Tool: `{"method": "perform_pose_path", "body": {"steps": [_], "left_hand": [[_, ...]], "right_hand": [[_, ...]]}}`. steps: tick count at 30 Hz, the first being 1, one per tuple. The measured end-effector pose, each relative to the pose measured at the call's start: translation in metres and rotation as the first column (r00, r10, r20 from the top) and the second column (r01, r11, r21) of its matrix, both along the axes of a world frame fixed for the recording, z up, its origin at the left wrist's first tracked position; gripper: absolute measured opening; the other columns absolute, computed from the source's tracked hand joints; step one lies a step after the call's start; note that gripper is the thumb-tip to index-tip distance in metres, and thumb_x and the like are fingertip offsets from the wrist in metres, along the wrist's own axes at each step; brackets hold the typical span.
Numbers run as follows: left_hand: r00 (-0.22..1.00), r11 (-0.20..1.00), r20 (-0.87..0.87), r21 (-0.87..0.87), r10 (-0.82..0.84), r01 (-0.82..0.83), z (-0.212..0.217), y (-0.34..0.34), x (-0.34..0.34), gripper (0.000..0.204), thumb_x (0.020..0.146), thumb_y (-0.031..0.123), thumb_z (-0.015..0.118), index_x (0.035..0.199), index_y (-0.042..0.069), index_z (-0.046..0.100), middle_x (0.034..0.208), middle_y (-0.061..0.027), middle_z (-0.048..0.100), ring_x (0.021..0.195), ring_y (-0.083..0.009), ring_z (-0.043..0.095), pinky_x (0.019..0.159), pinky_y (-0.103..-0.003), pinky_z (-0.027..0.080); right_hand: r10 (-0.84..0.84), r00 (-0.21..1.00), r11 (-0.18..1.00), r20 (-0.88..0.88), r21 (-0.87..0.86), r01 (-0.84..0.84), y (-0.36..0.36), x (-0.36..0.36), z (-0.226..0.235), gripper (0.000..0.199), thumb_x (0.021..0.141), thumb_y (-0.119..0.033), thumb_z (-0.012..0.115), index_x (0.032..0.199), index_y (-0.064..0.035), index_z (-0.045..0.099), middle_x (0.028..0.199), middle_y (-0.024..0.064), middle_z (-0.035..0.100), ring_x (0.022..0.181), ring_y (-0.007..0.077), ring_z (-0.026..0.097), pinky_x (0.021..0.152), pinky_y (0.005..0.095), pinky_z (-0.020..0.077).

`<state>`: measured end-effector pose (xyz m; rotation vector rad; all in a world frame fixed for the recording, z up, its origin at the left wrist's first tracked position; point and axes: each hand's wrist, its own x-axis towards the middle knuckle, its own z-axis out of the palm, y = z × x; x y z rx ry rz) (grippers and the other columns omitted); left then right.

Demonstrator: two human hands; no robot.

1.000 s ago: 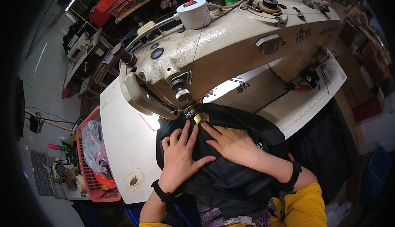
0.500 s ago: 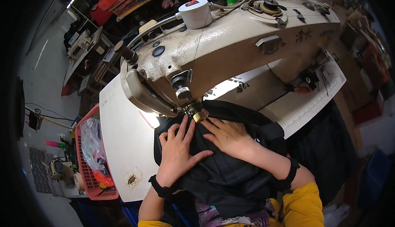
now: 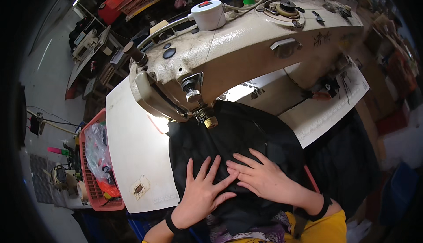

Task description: Sewing together pieces of a black fabric bag using an industrial sewing machine.

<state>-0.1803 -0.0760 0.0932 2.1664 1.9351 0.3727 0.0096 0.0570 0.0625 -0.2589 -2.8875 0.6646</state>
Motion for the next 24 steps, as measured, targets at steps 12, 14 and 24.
{"method": "perform_pose_path", "body": {"steps": [12,14,24], "left_hand": [[0.996,0.997,-0.029,-0.022,0.080,-0.081,-0.017,0.001,-0.026,0.062,0.084,0.048,0.072,0.141,0.026,0.058,0.152,-0.0104,0.046,0.142,-0.0299,0.041,0.117,-0.063,0.018],[0.995,0.995,-0.004,-0.023,0.098,-0.098,-0.018,0.010,-0.037,0.066,0.084,0.047,0.072,0.143,0.022,0.056,0.154,-0.0118,0.044,0.143,-0.0304,0.040,0.117,-0.062,0.017],[0.989,0.995,0.146,-0.096,-0.006,0.020,0.003,-0.037,-0.002,0.061,0.083,0.026,0.078,0.138,0.011,0.057,0.143,-0.0113,0.053,0.134,-0.0333,0.047,0.117,-0.059,0.024]], "right_hand": [[-0.115,0.991,0.984,-0.063,0.127,0.123,0.010,-0.015,-0.006,0.040,0.091,-0.020,0.065,0.130,-0.0120,0.066,0.142,0.0013,0.058,0.139,0.0236,0.046,0.116,0.0541,0.0326],[-0.131,0.989,0.982,-0.075,0.130,0.139,0.019,-0.024,-0.008,0.040,0.092,-0.019,0.065,0.131,-0.0123,0.065,0.143,0.0009,0.057,0.139,0.0241,0.046,0.116,0.0546,0.0330],[0.039,0.998,0.999,-0.054,0.025,-0.038,-0.009,0.008,0.001,0.048,0.088,-0.031,0.071,0.130,-0.0074,0.063,0.140,0.0084,0.059,0.137,0.0244,0.049,0.117,0.0521,0.0319]]}}
